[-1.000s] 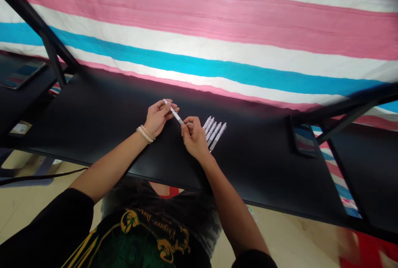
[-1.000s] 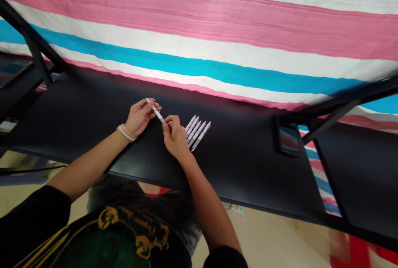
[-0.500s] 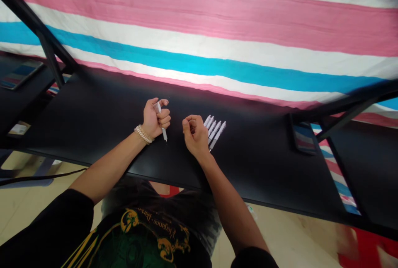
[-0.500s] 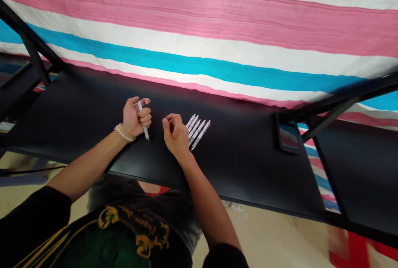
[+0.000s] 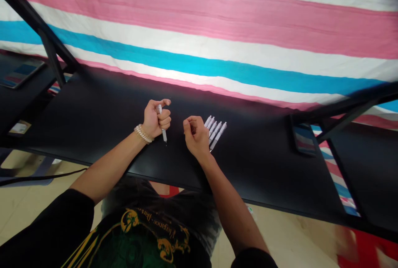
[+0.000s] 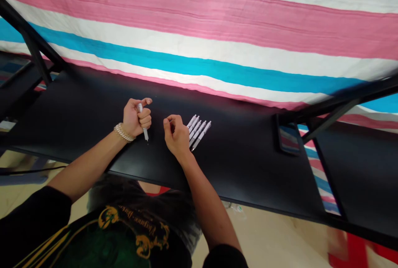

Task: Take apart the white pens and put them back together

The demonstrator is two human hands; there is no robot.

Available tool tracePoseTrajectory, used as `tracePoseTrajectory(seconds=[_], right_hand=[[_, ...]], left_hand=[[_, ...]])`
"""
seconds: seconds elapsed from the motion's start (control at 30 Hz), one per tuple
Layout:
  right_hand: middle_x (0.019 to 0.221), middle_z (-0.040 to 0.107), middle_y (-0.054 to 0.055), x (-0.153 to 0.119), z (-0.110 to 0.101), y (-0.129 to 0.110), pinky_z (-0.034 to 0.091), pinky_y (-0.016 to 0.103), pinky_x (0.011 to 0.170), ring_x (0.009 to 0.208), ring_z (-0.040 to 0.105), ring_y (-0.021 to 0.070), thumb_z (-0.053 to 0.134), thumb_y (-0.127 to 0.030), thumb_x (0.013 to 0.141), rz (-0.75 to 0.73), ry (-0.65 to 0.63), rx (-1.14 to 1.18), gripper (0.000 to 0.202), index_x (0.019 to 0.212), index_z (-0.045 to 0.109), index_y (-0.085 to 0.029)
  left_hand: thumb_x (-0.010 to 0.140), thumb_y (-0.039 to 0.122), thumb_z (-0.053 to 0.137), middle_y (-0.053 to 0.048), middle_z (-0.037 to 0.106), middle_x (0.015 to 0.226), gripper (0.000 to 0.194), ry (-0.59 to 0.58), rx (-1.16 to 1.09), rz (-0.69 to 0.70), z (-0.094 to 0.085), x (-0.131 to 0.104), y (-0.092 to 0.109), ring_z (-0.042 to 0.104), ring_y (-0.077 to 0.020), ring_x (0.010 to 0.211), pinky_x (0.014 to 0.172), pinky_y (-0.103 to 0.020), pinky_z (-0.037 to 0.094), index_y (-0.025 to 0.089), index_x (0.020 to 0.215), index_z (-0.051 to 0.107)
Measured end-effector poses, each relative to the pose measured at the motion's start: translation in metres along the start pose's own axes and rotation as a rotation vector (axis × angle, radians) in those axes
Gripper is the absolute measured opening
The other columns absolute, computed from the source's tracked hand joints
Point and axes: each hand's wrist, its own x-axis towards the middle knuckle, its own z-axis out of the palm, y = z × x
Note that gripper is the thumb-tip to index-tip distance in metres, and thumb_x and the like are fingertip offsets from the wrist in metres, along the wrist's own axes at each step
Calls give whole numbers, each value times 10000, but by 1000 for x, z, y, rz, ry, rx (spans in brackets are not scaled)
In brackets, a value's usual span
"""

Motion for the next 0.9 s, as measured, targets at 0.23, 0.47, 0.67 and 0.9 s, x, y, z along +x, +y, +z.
tracePoseTrajectory(seconds=[0.23,0.47,0.67,0.9], right_hand=[[634,540,-42,-1,0,0,376,240,528,520,502,117,489,-433,1003,3,-3,-4,216,972,529,-224],[644,548,-35,0,0,2,377,245,519,522,506,122,484,-438,1002,-4,-18,-4,217,976,535,-229],[653,538,-35,0,0,2,381,245,530,537,508,123,477,-427,1007,-14,-28,0,207,977,527,-229],[644,530,-38,-1,1,1,374,243,525,530,503,122,468,-437,1010,-19,-48,13,217,976,521,-230]], left_hand=[[904,376,402,111,117,477,227,-52,24,-12,-2,1,0,101,-64,324,336,-170,113,209,820,530],[903,373,422,114,106,477,217,-32,-16,-54,-1,1,0,107,-59,313,335,-170,107,209,775,484],[909,363,371,106,105,484,237,-50,-1,15,-2,3,-1,92,-66,331,335,-178,103,209,788,506],[895,381,396,109,112,485,227,5,-34,-13,-1,2,1,101,-64,325,332,-169,122,209,806,516]])
